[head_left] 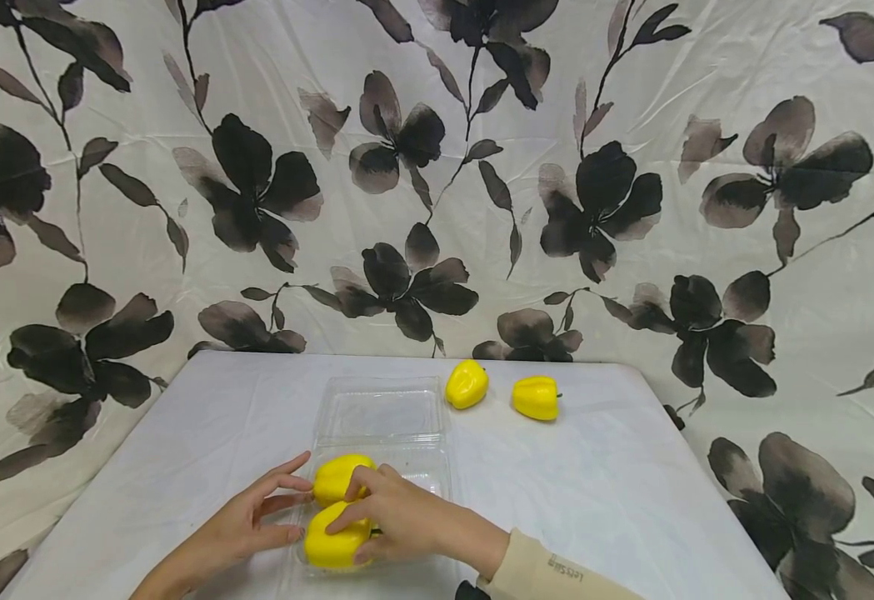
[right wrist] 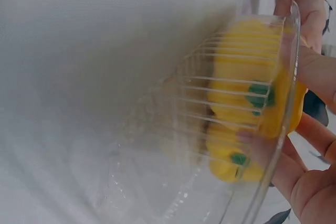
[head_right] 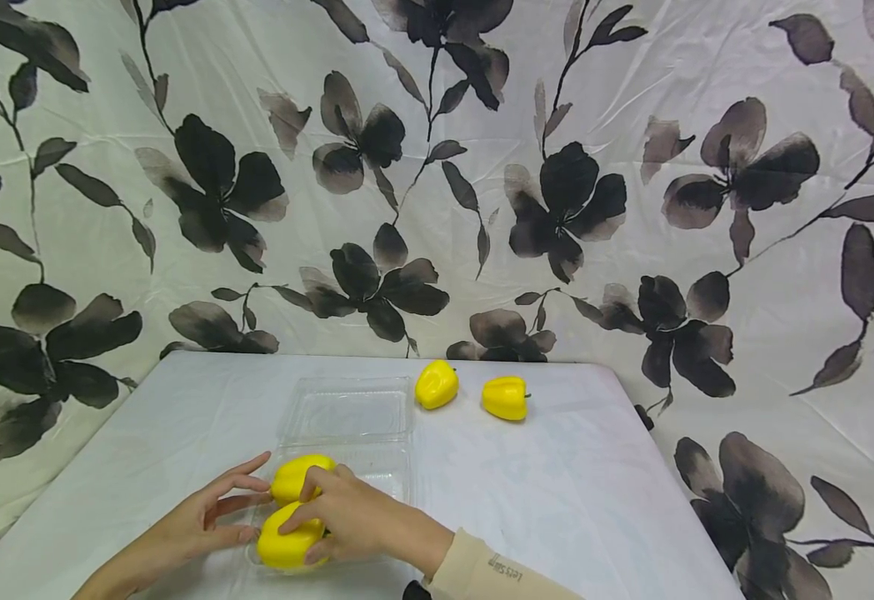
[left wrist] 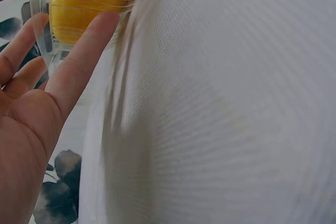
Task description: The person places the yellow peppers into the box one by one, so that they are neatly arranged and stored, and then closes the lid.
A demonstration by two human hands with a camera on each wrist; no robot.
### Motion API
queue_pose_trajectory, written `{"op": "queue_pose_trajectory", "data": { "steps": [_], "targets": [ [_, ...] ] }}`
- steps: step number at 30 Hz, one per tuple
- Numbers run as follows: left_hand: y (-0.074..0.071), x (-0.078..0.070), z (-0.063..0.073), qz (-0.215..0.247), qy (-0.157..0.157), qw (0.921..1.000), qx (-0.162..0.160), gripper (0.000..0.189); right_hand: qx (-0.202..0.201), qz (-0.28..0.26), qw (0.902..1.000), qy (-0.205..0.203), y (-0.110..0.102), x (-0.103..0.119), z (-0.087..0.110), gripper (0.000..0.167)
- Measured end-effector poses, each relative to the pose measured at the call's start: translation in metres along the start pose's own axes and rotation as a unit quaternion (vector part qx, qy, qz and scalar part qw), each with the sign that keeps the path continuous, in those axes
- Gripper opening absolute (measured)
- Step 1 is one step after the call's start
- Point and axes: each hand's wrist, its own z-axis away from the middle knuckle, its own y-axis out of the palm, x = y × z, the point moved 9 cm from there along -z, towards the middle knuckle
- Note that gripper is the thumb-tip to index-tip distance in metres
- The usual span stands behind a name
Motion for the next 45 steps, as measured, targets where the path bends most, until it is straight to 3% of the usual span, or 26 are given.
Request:
{"op": "queue_pose_trajectory", "data": {
  "steps": [9, 17, 36, 45],
  "targets": [
    [0.0010, -0.0008, -0.0011, -0.005, 0.007, 1.0000, 0.001, 0.047, 0.009, 0.038, 0.9989, -0.026, 0.0023, 0.0006, -0.0066, 0.043],
    [0.0004, -0.0002, -0.0021, -0.009, 0.002, 1.0000, 0.001, 0.047, -0.009, 0.037, 0.9992, -0.010, 0.0046, -0.0010, -0.0052, 0.043],
    [-0.0003, -0.0013, -0.0047, -0.002, -0.012, 0.9998, 0.014, 0.047, -0.048, 0.063, 0.9956, -0.050, 0.0028, 0.0017, -0.0029, 0.046],
    [-0.0003, 0.0032, -0.0053, 0.007, -0.008, 0.9998, 0.016, 0.047, -0.005, 0.043, 0.9979, -0.048, 0.0085, -0.0007, 0.0002, 0.043]
  ]
}}
